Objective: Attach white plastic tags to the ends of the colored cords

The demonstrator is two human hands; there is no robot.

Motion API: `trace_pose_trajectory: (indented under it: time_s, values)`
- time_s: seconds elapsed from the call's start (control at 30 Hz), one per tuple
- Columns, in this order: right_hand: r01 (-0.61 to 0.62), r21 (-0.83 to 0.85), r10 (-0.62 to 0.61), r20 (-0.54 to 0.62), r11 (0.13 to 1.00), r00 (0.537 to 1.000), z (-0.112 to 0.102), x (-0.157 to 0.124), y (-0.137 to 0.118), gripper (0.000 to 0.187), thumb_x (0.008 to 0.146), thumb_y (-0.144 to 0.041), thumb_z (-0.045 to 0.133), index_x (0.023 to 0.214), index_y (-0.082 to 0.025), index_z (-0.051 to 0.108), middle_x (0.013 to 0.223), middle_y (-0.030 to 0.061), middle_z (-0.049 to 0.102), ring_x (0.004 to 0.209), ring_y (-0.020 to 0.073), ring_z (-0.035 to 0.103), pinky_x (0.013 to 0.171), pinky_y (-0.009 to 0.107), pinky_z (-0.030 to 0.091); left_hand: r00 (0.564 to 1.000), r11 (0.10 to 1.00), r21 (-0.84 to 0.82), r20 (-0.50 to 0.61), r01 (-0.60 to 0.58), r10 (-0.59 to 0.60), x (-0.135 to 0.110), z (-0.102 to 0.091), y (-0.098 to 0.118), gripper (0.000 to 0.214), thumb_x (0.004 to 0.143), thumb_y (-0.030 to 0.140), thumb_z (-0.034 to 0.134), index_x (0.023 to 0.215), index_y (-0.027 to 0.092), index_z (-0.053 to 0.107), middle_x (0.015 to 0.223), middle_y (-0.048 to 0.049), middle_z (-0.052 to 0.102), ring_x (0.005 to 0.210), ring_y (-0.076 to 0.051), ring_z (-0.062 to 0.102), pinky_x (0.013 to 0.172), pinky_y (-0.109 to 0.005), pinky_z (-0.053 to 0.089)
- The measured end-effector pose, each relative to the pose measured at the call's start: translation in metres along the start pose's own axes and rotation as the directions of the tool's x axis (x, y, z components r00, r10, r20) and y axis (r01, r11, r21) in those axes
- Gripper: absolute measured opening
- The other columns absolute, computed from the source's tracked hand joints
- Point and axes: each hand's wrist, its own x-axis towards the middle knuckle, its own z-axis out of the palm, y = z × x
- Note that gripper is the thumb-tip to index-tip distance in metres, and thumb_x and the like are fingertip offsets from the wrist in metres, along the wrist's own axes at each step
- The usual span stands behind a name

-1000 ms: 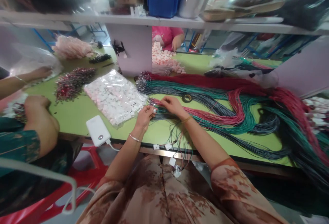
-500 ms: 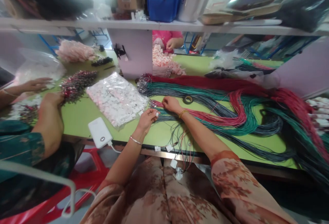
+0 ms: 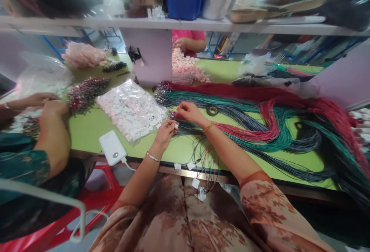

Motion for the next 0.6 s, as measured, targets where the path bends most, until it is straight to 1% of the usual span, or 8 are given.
trace_pose_trajectory:
  time_s: [0.07,0.13,0.2,0.3,0.43,0.5,0.6]
  values:
    - [0.011,0.105,-0.016,0.04,0.994,0.999,0.004,-0.003,-0.015,0.017,0.077,-0.032,0.053,0.072,-0.016,0.056,0.066,-0.0014,0.057,0.061,0.0103,0.044,0.059,0.023,0.035,1.0,1.0,-0.02,-0.012,0.001,-0.001,0.001,-0.002,-0.001,0.025,0.067,0.029,0.076,0.081,0.015,0.06,0.084,-0.0022,0.065,0.066,-0.007,0.055,0.062,-0.021,0.043]
    - [0.005,0.18,-0.015,0.055,0.984,0.998,0.005,-0.01,-0.025,0.02,0.076,-0.035,0.055,0.069,-0.016,0.056,0.064,-0.0021,0.055,0.06,0.0097,0.042,0.058,0.023,0.034,1.0,0.999,-0.043,-0.023,-0.005,0.004,0.003,-0.003,-0.002,0.024,0.067,0.028,0.075,0.081,0.015,0.06,0.083,-0.0021,0.064,0.065,-0.007,0.055,0.062,-0.021,0.043]
    - [-0.019,0.22,0.009,0.047,0.975,0.999,0.004,-0.021,-0.029,0.022,0.074,-0.036,0.057,0.068,-0.016,0.056,0.062,-0.0026,0.053,0.059,0.0091,0.04,0.056,0.023,0.032,1.0,0.997,-0.073,-0.022,-0.014,0.012,0.004,-0.004,-0.003,0.024,0.068,0.027,0.075,0.081,0.015,0.06,0.081,-0.0016,0.064,0.065,-0.007,0.055,0.062,-0.021,0.043]
    - [-0.054,0.242,0.046,0.042,0.969,0.998,0.003,-0.039,-0.025,0.02,0.072,-0.035,0.059,0.07,-0.015,0.058,0.059,-0.0038,0.049,0.056,0.0083,0.037,0.055,0.022,0.031,1.0,0.992,-0.127,0.0,-0.015,0.015,0.005,-0.004,-0.003,0.022,0.069,0.025,0.075,0.082,0.015,0.06,0.075,0.0,0.061,0.064,-0.007,0.055,0.063,-0.021,0.044]
    - [-0.043,0.217,0.033,0.047,0.975,0.998,0.007,-0.059,-0.012,0.016,0.073,-0.032,0.058,0.075,-0.016,0.059,0.057,-0.0052,0.046,0.052,0.0077,0.035,0.053,0.021,0.031,0.999,0.985,-0.173,0.041,0.008,-0.001,0.005,-0.003,-0.003,0.021,0.069,0.024,0.076,0.08,0.014,0.061,0.077,-0.001,0.062,0.062,-0.007,0.054,0.059,-0.019,0.044]
    - [-0.002,0.167,0.0,0.015,0.986,1.0,0.01,-0.065,-0.007,0.014,0.074,-0.029,0.057,0.076,-0.016,0.059,0.057,-0.0046,0.047,0.052,0.0082,0.037,0.053,0.021,0.031,0.999,0.985,-0.17,0.051,0.018,-0.009,0.004,-0.003,-0.003,0.019,0.069,0.023,0.075,0.079,0.014,0.062,0.077,-0.0015,0.063,0.061,-0.007,0.053,0.057,-0.019,0.043]
    - [0.074,0.073,-0.07,-0.058,0.995,0.996,0.011,-0.068,-0.005,0.011,0.075,-0.026,0.056,0.077,-0.016,0.06,0.061,-0.0024,0.051,0.055,0.0096,0.042,0.055,0.022,0.034,0.998,0.987,-0.158,0.054,0.029,-0.021,0.005,-0.004,-0.005,0.017,0.069,0.023,0.075,0.078,0.013,0.063,0.071,-0.0007,0.061,0.058,-0.007,0.052,0.054,-0.019,0.042]
